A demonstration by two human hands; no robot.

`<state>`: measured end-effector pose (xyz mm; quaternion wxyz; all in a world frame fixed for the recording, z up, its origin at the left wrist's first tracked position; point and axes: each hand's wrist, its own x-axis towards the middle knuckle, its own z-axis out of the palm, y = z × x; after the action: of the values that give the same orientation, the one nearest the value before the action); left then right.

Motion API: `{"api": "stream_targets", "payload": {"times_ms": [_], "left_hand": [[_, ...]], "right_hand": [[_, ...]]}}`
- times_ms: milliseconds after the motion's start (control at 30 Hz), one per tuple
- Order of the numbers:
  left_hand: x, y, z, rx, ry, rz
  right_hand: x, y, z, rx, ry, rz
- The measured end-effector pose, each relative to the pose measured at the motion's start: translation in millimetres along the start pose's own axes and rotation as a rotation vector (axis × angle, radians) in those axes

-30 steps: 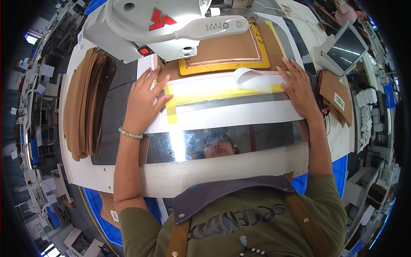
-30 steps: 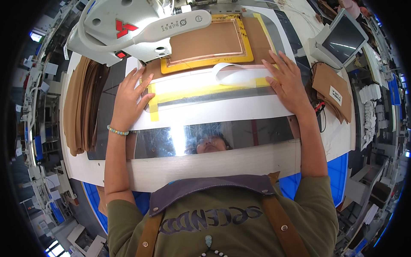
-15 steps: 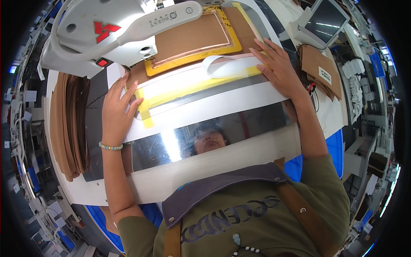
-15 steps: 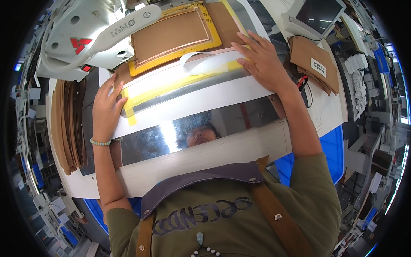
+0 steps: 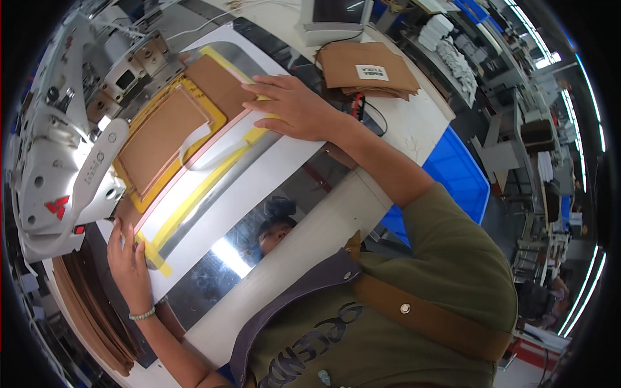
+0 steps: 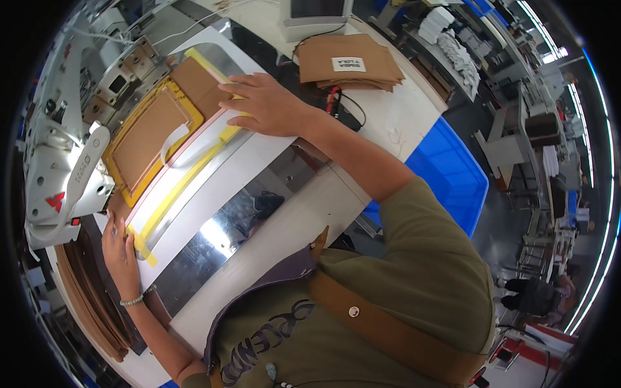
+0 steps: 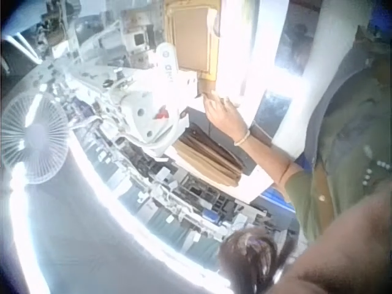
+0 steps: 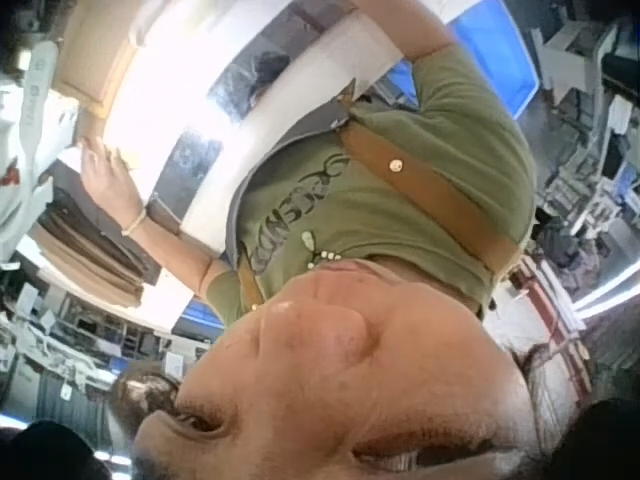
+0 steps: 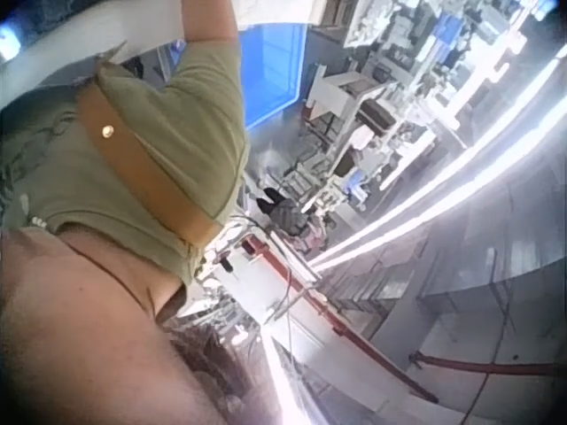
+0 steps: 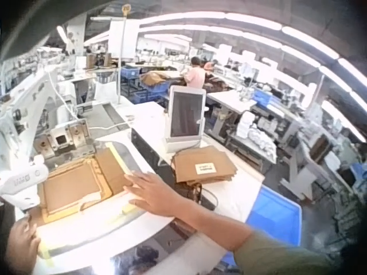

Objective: Placing and aligning leather pieces into an embroidery machine frame.

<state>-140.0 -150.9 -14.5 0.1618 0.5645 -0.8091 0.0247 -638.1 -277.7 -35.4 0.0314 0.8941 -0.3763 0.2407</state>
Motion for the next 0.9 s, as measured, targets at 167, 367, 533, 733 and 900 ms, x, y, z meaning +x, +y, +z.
{"api": "stream_targets", "payload": {"times_ms": [167, 367, 533, 733, 900], "left_hand": [[0.3, 0.0, -1.8, -0.003, -0.006, -0.037], [1.8, -2.4, 1.2, 0.06, 0.034, -0.021], [28.4, 61.6, -3.9, 0.061, 0.119, 0.355], [88.1, 116.1, 2.7, 0.273, -0.052, 0.477], [113.5, 118.1, 21.4, 0.286, -0.002, 0.527]], "right_hand": [[-6.3, 41.3, -86.7, -0.164, 0.398, 0.244], [-75.3, 84.3, -154.1, -0.115, 0.08, 0.782], [-91.1, 110.9, -151.5, 0.231, -0.055, 0.892], [-39.5, 136.5, -146.8, 0.055, 0.27, 0.623], [-14.6, 232.6, -119.0, 0.205, 0.289, 0.493]]}}
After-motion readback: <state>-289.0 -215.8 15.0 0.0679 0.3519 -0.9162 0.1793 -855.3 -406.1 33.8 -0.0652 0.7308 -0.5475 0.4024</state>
